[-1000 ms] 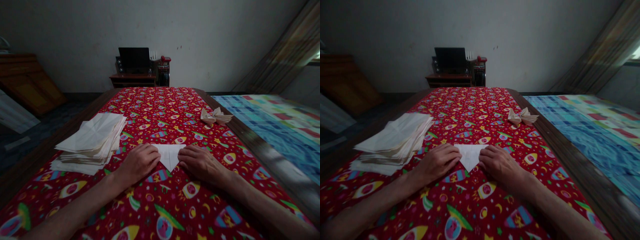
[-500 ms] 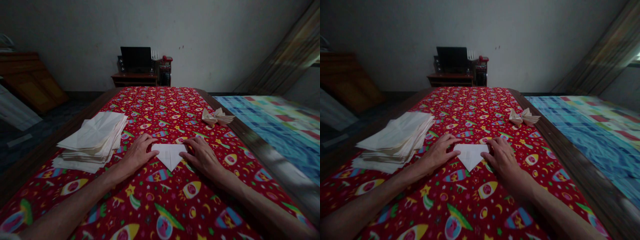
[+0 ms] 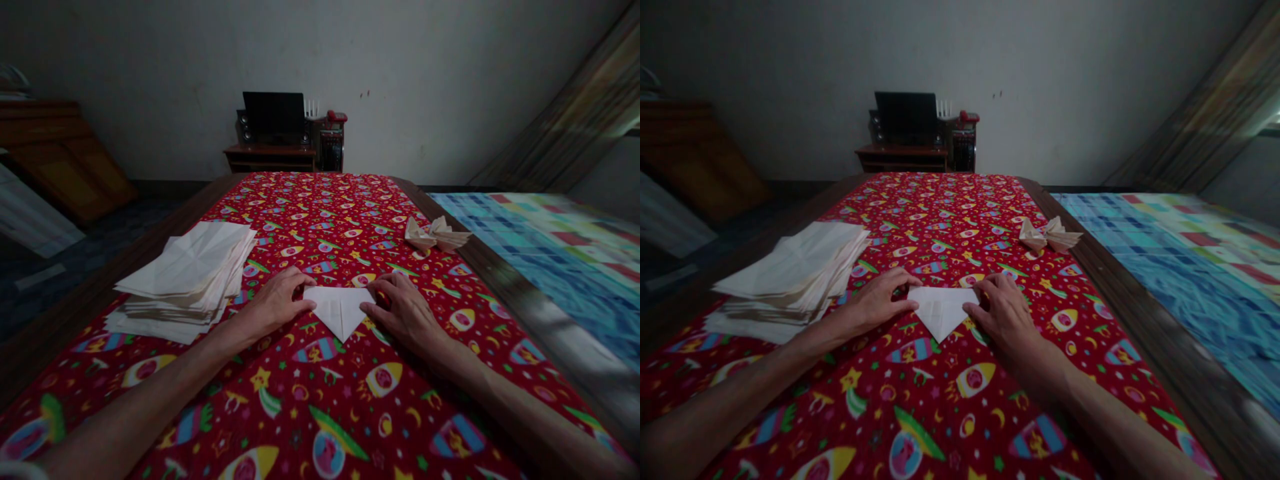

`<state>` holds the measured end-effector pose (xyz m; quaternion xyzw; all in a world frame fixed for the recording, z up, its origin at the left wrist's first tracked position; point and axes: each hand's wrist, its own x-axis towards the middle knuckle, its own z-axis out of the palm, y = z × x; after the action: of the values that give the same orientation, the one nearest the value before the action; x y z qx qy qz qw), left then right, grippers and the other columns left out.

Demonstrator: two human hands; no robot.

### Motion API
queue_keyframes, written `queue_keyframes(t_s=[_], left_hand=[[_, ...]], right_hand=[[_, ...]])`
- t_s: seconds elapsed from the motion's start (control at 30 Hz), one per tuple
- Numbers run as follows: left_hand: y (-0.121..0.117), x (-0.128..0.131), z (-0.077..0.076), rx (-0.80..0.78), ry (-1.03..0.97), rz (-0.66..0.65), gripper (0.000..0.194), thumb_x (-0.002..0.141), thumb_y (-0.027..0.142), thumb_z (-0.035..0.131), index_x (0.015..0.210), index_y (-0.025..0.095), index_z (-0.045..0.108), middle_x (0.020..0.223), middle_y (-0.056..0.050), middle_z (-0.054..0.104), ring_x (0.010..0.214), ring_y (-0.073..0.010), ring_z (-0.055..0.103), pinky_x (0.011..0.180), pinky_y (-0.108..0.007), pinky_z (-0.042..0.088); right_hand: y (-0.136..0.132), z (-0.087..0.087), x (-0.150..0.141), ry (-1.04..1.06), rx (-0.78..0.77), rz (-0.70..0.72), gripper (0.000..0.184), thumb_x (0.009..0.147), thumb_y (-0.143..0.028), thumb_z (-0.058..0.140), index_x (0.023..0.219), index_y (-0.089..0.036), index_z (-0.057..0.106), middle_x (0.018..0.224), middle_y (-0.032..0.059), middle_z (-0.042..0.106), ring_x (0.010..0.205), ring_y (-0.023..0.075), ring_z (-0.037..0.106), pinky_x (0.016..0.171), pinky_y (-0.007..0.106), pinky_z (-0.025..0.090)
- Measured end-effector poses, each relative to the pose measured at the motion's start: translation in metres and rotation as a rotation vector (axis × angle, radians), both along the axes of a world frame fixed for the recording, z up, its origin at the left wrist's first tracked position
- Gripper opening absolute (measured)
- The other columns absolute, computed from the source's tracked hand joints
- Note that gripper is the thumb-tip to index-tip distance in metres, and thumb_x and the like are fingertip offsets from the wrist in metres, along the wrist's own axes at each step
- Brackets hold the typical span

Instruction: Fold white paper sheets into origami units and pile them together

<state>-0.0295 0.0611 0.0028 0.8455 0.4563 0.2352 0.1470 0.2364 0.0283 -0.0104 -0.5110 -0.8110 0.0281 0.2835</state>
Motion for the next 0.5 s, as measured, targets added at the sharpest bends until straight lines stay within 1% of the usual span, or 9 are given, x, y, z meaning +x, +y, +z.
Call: queue_keyframes(t_s=[0.17,0.27,0.4,0.5], left_hand=[[0.000,0.002,0.002,-0.037,-0.018,0.033,0.027,0.068,0.021,0.071,0.094,0.017,0.064,0.087,-0.001,0.059,0.079,-0.0160,0.058,0.071,-0.027,0.047],[0.000,0.003,0.003,-0.077,-0.011,0.048,0.027,0.067,0.021,0.071,0.092,0.017,0.062,0.084,0.000,0.059,0.075,-0.0154,0.058,0.067,-0.026,0.046],[0.001,0.004,0.008,-0.150,0.002,0.070,0.024,0.067,0.023,0.070,0.088,0.018,0.060,0.077,0.002,0.058,0.068,-0.0141,0.056,0.059,-0.024,0.042],[0.000,0.005,0.013,-0.162,0.042,0.071,0.019,0.067,0.025,0.069,0.081,0.018,0.058,0.071,0.003,0.056,0.065,-0.0139,0.054,0.057,-0.023,0.039]], right_hand=[[-0.001,0.000,-0.001,0.035,-0.017,-0.003,0.024,0.082,-0.037,0.060,0.099,-0.021,0.059,0.096,0.0070,0.058,0.089,0.0215,0.053,0.074,0.034,0.043],[-0.001,0.001,-0.004,0.053,-0.031,-0.036,0.022,0.080,-0.035,0.062,0.096,-0.021,0.060,0.095,0.0065,0.058,0.088,0.0212,0.053,0.073,0.033,0.043],[0.000,0.005,-0.008,0.041,-0.078,-0.101,0.017,0.077,-0.034,0.064,0.088,-0.021,0.062,0.082,0.0034,0.057,0.079,0.0193,0.053,0.066,0.030,0.041],[0.001,0.007,-0.009,0.030,-0.120,-0.134,0.016,0.076,-0.035,0.064,0.080,-0.020,0.062,0.074,0.0019,0.055,0.070,0.0171,0.051,0.060,0.027,0.038]])
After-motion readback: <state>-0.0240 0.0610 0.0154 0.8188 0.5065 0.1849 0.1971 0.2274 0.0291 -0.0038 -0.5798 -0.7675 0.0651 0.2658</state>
